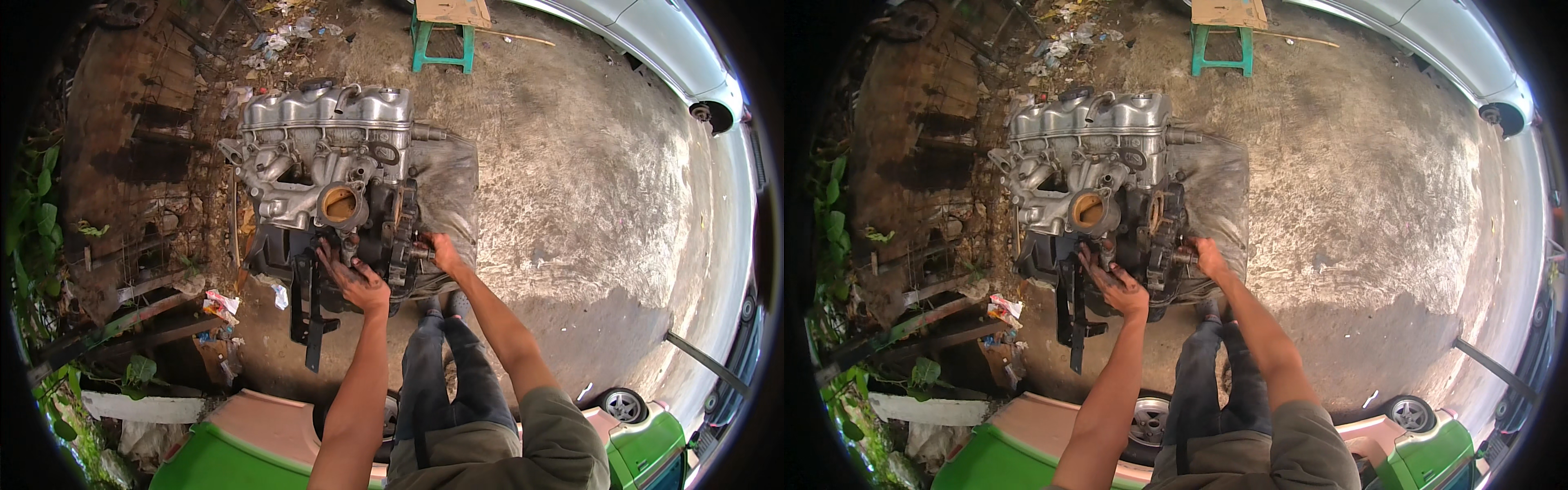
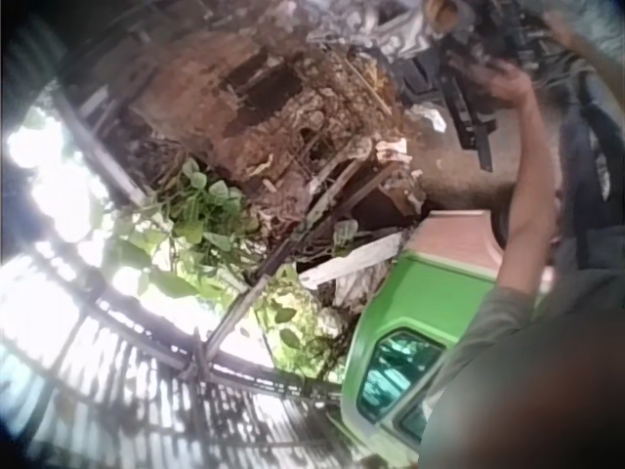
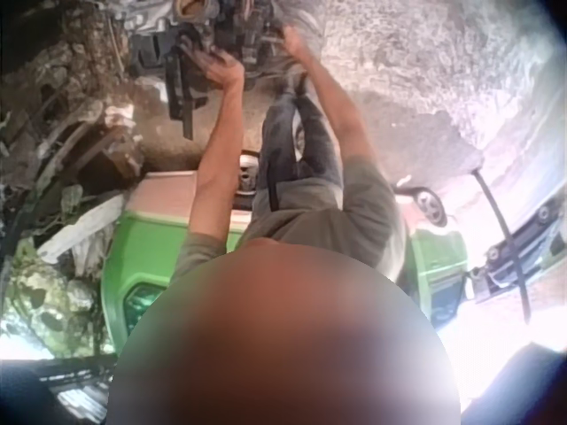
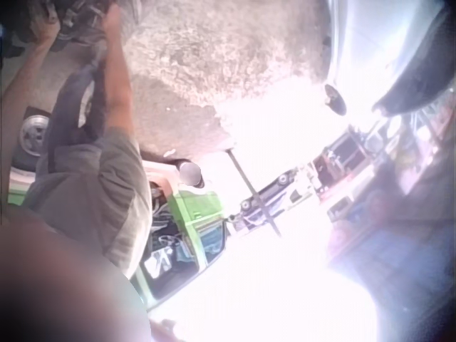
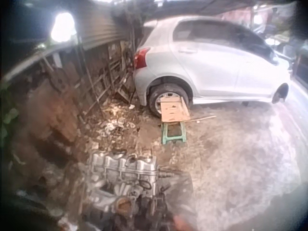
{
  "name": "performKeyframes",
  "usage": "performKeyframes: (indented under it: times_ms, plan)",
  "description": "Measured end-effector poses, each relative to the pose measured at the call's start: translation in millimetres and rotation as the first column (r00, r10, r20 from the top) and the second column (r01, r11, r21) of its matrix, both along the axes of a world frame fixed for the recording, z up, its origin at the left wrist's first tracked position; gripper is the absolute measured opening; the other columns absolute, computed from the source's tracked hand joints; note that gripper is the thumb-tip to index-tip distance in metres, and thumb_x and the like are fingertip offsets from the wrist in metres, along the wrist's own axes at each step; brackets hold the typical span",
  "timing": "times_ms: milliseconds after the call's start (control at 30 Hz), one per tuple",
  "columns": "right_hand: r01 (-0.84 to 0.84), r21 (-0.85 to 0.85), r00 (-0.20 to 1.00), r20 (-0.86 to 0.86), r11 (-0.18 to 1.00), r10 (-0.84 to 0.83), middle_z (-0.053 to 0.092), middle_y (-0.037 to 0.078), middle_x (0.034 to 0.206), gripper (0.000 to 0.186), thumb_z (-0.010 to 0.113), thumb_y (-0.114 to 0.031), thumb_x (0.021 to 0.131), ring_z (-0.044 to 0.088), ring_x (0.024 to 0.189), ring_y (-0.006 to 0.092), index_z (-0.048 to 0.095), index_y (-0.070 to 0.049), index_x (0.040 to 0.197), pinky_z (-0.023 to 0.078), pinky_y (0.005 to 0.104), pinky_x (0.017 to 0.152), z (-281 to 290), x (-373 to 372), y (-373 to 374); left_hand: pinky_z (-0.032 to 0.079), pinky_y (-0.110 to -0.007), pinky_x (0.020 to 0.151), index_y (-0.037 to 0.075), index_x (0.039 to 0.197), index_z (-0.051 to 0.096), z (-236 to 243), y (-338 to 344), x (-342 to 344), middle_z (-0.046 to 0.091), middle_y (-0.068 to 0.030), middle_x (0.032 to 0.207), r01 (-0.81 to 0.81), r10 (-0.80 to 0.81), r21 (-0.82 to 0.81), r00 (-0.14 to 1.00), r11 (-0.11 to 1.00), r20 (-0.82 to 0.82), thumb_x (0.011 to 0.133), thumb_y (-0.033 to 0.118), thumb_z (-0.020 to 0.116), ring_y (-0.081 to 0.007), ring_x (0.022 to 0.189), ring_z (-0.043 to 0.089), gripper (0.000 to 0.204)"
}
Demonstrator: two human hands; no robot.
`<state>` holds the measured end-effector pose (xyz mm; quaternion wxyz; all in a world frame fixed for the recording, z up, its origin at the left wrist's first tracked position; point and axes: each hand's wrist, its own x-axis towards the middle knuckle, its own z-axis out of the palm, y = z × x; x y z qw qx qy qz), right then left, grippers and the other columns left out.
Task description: The person uses a wrench to loosen and remove bolts from a car engine block resting on a cloth on the ground. The person then places the removed bolts on a nearby cardboard box.
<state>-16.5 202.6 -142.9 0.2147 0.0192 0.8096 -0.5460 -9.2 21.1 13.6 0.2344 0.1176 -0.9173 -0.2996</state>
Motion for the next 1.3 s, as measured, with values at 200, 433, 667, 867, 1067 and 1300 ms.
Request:
performKeyframes:
  times_ms: [200,433,667,867,1067,1300]
  plan:
    - [0.138,-0.300,0.990,0.037,0.944,-0.133,0.069,0.025,0.112,0.055,0.050,0.023,0.069,0.071,0.103,0.0293,0.066,0.005,0.118,0.055,0.0385,0.079,-8,1,-1,0.029,-0.060,0.115,-0.008,0.138,0.041,-2,-1,-1,0.044,-0.0219,0.150,-0.003,0.003,-0.048,1.000,0.999,-0.002,0.105,0.041,0.026,-0.0466,0.143,0.032,0.061]
    - [-0.020,-0.150,0.933,0.353,0.988,0.073,0.066,0.018,0.113,0.034,0.059,-0.005,0.090,0.068,0.089,0.0238,0.059,0.013,0.119,0.050,0.0286,0.062,-7,-22,8,0.030,-0.059,0.115,-0.008,0.138,0.041,2,1,-1,0.045,-0.0202,0.149,-0.019,0.021,-0.061,1.000,0.998,0.023,0.105,0.036,0.027,-0.0463,0.142,0.032,0.057]
    - [0.301,-0.242,0.797,0.595,0.923,-0.103,0.066,0.008,0.090,0.068,0.079,-0.052,0.082,0.058,0.076,0.0158,0.064,0.006,0.115,0.047,0.0323,0.063,38,-28,16,0.032,-0.059,0.113,-0.008,0.137,0.042,-1,0,-2,0.046,-0.0209,0.148,-0.018,0.017,-0.065,1.000,0.998,-0.009,0.105,0.033,0.029,-0.0478,0.141,0.034,0.053]
    - [0.272,-0.229,0.803,0.589,0.935,-0.090,0.067,0.009,0.088,0.058,0.075,-0.046,0.088,0.057,0.073,0.0141,0.066,0.006,0.110,0.047,0.0317,0.061,61,-34,24,0.032,-0.060,0.112,-0.008,0.136,0.042,-3,-1,-3,0.049,-0.0215,0.145,-0.021,0.020,-0.080,1.000,0.997,-0.013,0.105,0.034,0.029,-0.0487,0.140,0.035,0.053]
    - [0.130,-0.316,0.964,0.264,0.940,-0.044,0.071,0.013,0.085,0.046,0.074,-0.038,0.091,0.059,0.076,0.0164,0.070,0.007,0.098,0.049,0.0355,0.072,31,-23,16,0.031,-0.060,0.112,-0.009,0.137,0.042,-3,0,0,0.053,-0.0230,0.139,-0.043,0.046,-0.071,0.998,0.997,0.036,0.105,0.034,0.027,-0.0477,0.142,0.033,0.055]
    - [-0.027,-0.030,0.972,0.235,0.999,0.033,0.072,0.018,0.086,0.042,0.075,-0.035,0.090,0.063,0.081,0.0179,0.070,0.005,0.101,0.049,0.0357,0.076,19,-23,12,0.030,-0.060,0.113,-0.009,0.141,0.039,-3,0,2,0.051,-0.0237,0.140,-0.060,0.064,-0.060,0.995,0.996,0.075,0.105,0.035,0.027,-0.0469,0.142,0.032,0.058]
